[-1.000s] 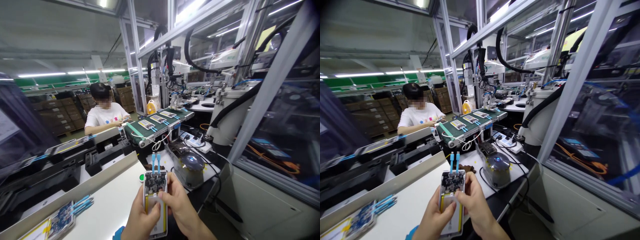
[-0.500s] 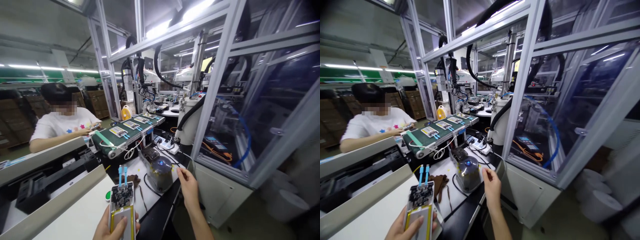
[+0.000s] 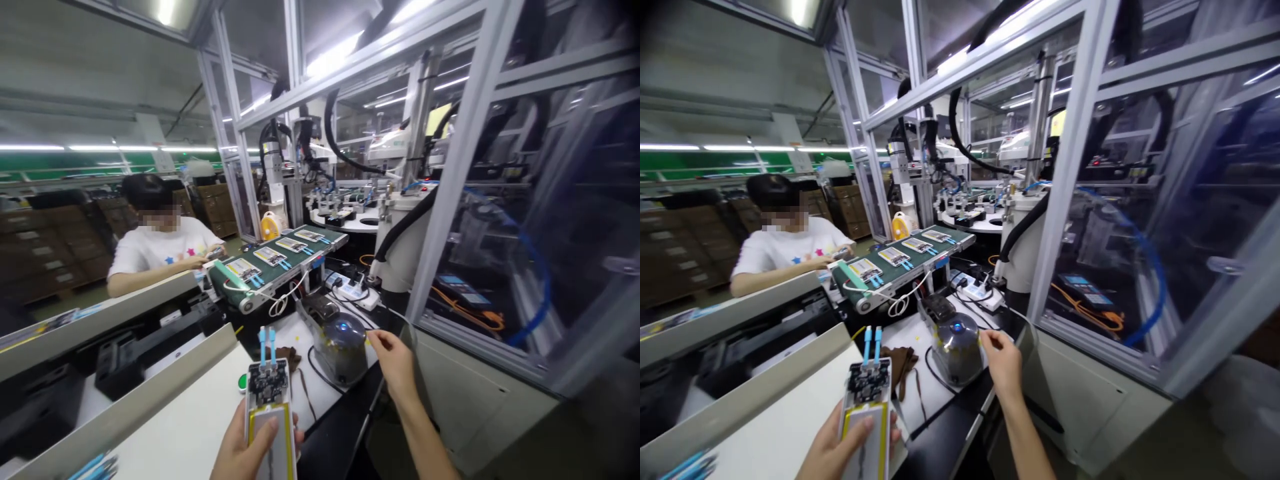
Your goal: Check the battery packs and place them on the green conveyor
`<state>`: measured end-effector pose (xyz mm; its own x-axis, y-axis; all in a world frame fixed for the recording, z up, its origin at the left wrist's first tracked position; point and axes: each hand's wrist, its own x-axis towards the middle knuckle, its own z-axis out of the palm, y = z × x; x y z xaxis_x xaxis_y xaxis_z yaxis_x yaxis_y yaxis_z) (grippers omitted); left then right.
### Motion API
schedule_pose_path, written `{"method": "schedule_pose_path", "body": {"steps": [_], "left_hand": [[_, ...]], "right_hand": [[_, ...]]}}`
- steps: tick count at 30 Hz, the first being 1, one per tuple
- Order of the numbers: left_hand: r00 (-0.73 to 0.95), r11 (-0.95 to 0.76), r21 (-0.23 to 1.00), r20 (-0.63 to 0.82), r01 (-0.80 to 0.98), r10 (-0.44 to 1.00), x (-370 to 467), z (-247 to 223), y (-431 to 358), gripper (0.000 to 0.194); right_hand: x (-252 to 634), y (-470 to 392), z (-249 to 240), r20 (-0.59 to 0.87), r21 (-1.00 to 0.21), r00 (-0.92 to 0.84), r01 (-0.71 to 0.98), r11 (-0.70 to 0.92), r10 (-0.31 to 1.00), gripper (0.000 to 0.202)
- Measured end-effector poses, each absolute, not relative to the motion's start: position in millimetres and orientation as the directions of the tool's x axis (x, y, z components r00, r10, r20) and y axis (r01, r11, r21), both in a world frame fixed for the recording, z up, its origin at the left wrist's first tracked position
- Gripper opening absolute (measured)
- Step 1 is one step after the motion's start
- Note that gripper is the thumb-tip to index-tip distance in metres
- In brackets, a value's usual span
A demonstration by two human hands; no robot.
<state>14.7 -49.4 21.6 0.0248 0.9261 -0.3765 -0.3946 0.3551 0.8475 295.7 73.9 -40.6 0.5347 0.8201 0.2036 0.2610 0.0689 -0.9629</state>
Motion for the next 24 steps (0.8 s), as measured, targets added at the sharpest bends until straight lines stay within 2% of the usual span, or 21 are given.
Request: {"method": "schedule_pose_path", "body": {"steps": [3,7,12,15,18,21,24], "left_hand": [[0.076,0.299,0.856,-0.295,-0.422,0.952,14,19,-49,0.066],[0.094,0.271,0.858,-0.256,-0.436,0.962,13,16,-48,0.062],[0.102,0.264,0.867,-0.244,-0.423,0.965,13,25,-51,0.051],[0.101,0.266,0.873,-0.247,-0.408,0.964,13,31,-52,0.048],[0.112,0.255,0.881,-0.229,-0.399,0.967,12,31,-53,0.046],[0.150,0.246,0.896,-0.204,-0.370,0.968,12,28,-53,0.040],[0.188,0.216,0.917,-0.160,-0.336,0.969,12,27,-53,0.031]], "right_hand": [[298,75,-35,0.315,-0.901,0.497,0.425,0.090,0.808,0.030],[295,74,-18,0.515,-0.744,0.360,0.638,0.198,0.778,0.017],[281,64,4,0.632,-0.598,0.184,0.733,0.323,0.753,0.012],[257,48,23,0.642,-0.577,0.068,0.699,0.423,0.764,0.013],[225,25,48,0.534,-0.653,-0.239,0.492,0.575,0.811,0.013],[198,9,70,0.384,-0.733,-0.597,0.267,0.626,0.705,0.009],[185,4,79,0.296,-0.719,-0.725,0.260,0.645,0.622,0.003]]}}
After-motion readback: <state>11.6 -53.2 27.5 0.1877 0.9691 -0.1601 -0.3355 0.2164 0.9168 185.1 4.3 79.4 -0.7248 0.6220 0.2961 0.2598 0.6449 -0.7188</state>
